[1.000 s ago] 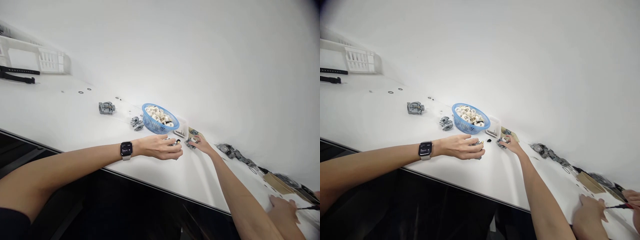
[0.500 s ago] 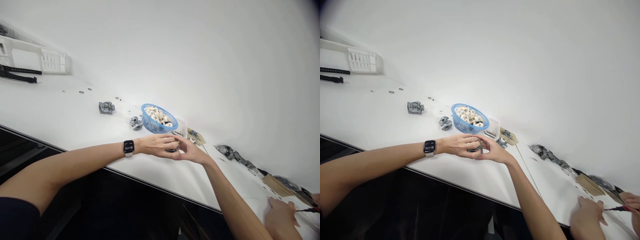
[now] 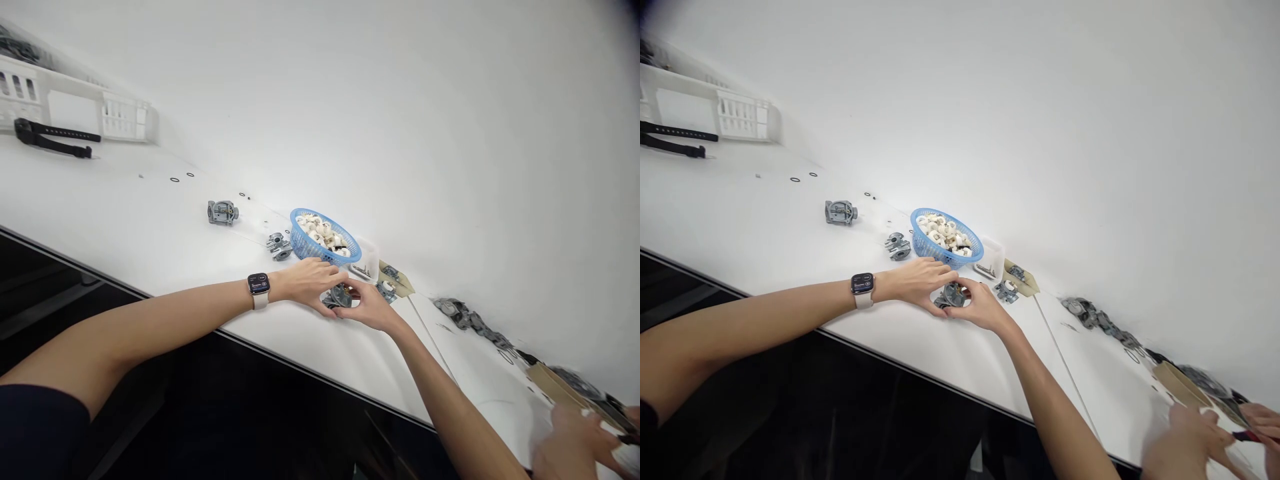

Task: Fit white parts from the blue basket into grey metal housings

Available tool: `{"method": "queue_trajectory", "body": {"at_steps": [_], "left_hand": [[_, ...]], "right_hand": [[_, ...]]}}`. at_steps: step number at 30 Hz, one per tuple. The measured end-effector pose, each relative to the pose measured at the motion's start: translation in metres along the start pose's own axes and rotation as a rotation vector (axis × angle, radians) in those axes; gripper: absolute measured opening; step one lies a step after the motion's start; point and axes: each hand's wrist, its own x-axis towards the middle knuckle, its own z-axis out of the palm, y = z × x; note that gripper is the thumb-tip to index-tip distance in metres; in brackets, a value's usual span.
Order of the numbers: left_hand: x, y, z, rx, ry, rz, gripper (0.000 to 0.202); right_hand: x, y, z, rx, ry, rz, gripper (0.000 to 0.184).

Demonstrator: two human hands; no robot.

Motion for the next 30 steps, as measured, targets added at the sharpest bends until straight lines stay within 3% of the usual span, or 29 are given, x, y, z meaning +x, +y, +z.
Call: {"method": "queue_trajectory", "body": {"at_steps": [11,17,20,23,25,27,30], "left_hand": [[-0.001,0.003,0.001,-0.122,-0.172,-0.104,0.043],[-0.002,0.004,0.001,-0.182,-0.167,-0.091,0.045],[-0.002,0.004,0.001,-0.202,-0.155,-0.085,0.045],[-0.003,0.002,0.003,-0.206,-0.144,-0.088,0.044],[-0.004,0.001,0.006,-0.205,-0.133,-0.091,0.041],[-0.004,0.0,0.01,-0.201,-0.121,-0.093,0.038],[-0.004,-0.001,0.015,-0.182,-0.109,-0.089,0.035]], "right_hand": [[0.004,0.0,0.003,-0.071,-0.034,0.028,0.045],[0.002,-0.008,0.003,-0.062,-0.046,0.052,0.051],[0.003,-0.011,-0.014,-0.062,-0.103,0.055,0.057],[0.016,-0.012,-0.047,-0.1,-0.124,0.094,0.059],[0.035,-0.012,-0.071,-0.147,-0.067,0.142,0.038],[0.062,-0.011,-0.088,-0.215,0.04,0.183,0.032],[0.108,-0.007,-0.089,-0.31,0.12,0.252,0.031]]}}
